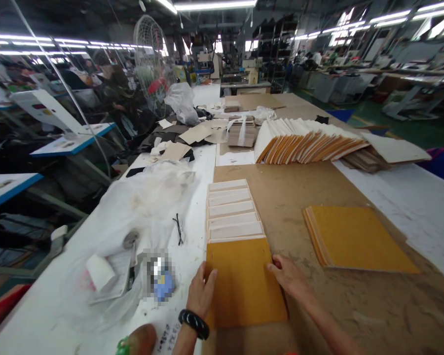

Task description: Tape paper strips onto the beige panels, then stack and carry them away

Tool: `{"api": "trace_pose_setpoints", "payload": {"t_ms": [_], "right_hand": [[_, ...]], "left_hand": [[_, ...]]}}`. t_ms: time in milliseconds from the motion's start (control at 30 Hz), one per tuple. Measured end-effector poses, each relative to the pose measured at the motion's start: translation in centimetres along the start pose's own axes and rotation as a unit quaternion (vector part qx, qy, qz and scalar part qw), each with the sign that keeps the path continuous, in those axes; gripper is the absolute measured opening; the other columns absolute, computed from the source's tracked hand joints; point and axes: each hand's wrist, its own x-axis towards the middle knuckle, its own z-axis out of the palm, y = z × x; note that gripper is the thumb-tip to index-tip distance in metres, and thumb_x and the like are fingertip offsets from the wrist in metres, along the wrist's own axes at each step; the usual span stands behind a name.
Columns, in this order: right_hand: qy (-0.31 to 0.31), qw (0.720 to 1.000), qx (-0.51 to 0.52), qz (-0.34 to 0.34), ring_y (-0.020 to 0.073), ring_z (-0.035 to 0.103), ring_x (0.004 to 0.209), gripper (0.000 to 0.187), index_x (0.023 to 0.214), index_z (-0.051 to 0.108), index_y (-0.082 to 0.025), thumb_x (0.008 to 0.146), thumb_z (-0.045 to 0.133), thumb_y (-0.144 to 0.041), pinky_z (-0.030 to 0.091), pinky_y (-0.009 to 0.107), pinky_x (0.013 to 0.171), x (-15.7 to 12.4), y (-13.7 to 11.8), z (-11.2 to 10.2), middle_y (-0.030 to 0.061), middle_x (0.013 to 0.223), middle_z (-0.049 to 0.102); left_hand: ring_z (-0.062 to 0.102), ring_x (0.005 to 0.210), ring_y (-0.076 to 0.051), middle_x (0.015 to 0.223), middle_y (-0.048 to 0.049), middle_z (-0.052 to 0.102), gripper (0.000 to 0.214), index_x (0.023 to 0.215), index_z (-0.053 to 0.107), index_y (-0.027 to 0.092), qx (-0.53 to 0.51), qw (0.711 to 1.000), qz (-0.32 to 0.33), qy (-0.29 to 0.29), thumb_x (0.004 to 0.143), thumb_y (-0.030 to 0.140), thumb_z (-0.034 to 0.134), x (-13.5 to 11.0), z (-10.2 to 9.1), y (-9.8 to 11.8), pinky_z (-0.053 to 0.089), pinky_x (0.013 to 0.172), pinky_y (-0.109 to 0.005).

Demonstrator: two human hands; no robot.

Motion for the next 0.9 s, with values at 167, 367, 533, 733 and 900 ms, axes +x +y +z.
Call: {"api": "trace_pose_setpoints", "payload": {"t_ms": [167, 367, 533, 733, 900], "right_hand": [[0.004, 1.000, 0.025, 0.004, 0.0190, 0.058, 0.079, 0.017, 0.081, 0.057, -0.019, 0.077, 0.047, -0.032, 0.038, 0.027, 0.067, 0.5, 0.3, -0.2, 0.0052, 0.083, 0.064], [0.008, 0.996, 0.085, 0.000, 0.0188, 0.058, 0.078, 0.020, 0.082, 0.054, -0.020, 0.077, 0.044, -0.037, 0.040, 0.027, 0.068, 0.4, 1.1, -0.1, 0.0040, 0.085, 0.064], [0.017, 0.988, 0.154, -0.001, 0.0196, 0.059, 0.075, 0.022, 0.082, 0.053, -0.020, 0.076, 0.045, -0.040, 0.042, 0.029, 0.066, 0.1, 1.2, 0.2, 0.0036, 0.081, 0.064], [0.100, 0.993, -0.005, -0.066, 0.0222, 0.054, 0.094, 0.030, 0.104, 0.051, -0.016, 0.080, 0.042, -0.031, 0.040, 0.033, 0.081, 1.7, 0.1, -1.1, 0.0099, 0.102, 0.059], [0.050, 0.968, -0.172, -0.176, 0.0252, 0.046, 0.103, 0.038, 0.110, 0.050, -0.015, 0.075, 0.054, -0.031, 0.035, 0.035, 0.087, 4.1, -2.4, -1.9, 0.0113, 0.106, 0.055]], "left_hand": [[0.030, 0.126, -0.028, 0.134, -0.0244, 0.033, 0.078, 0.126, 0.031, -0.005, 0.066, 0.998, -0.007, 0.018, 0.070, 0.050, 0.037, -1.0, 1.2, 0.9, 0.022, 0.105, -0.043], [0.028, 0.127, -0.026, 0.136, -0.0220, 0.032, 0.074, 0.128, 0.028, -0.004, 0.104, 0.994, -0.013, 0.030, 0.074, 0.048, 0.033, -1.2, 1.9, 1.1, 0.021, 0.106, -0.041], [0.026, 0.128, -0.026, 0.136, -0.0226, 0.030, 0.072, 0.128, 0.027, -0.006, 0.131, 0.990, -0.011, 0.040, 0.076, 0.044, 0.030, -1.4, 2.4, 1.0, 0.018, 0.108, -0.041], [0.031, 0.126, -0.026, 0.133, -0.0215, 0.036, 0.067, 0.126, 0.031, -0.002, 0.126, 0.991, 0.007, 0.048, 0.076, 0.042, 0.035, -1.4, 2.4, 0.3, 0.021, 0.107, -0.041], [0.038, 0.119, -0.027, 0.125, -0.0199, 0.043, 0.064, 0.124, 0.035, 0.002, 0.098, 0.991, 0.044, 0.079, 0.072, 0.037, 0.045, -1.0, 2.3, -1.3, 0.030, 0.102, -0.042]]}}
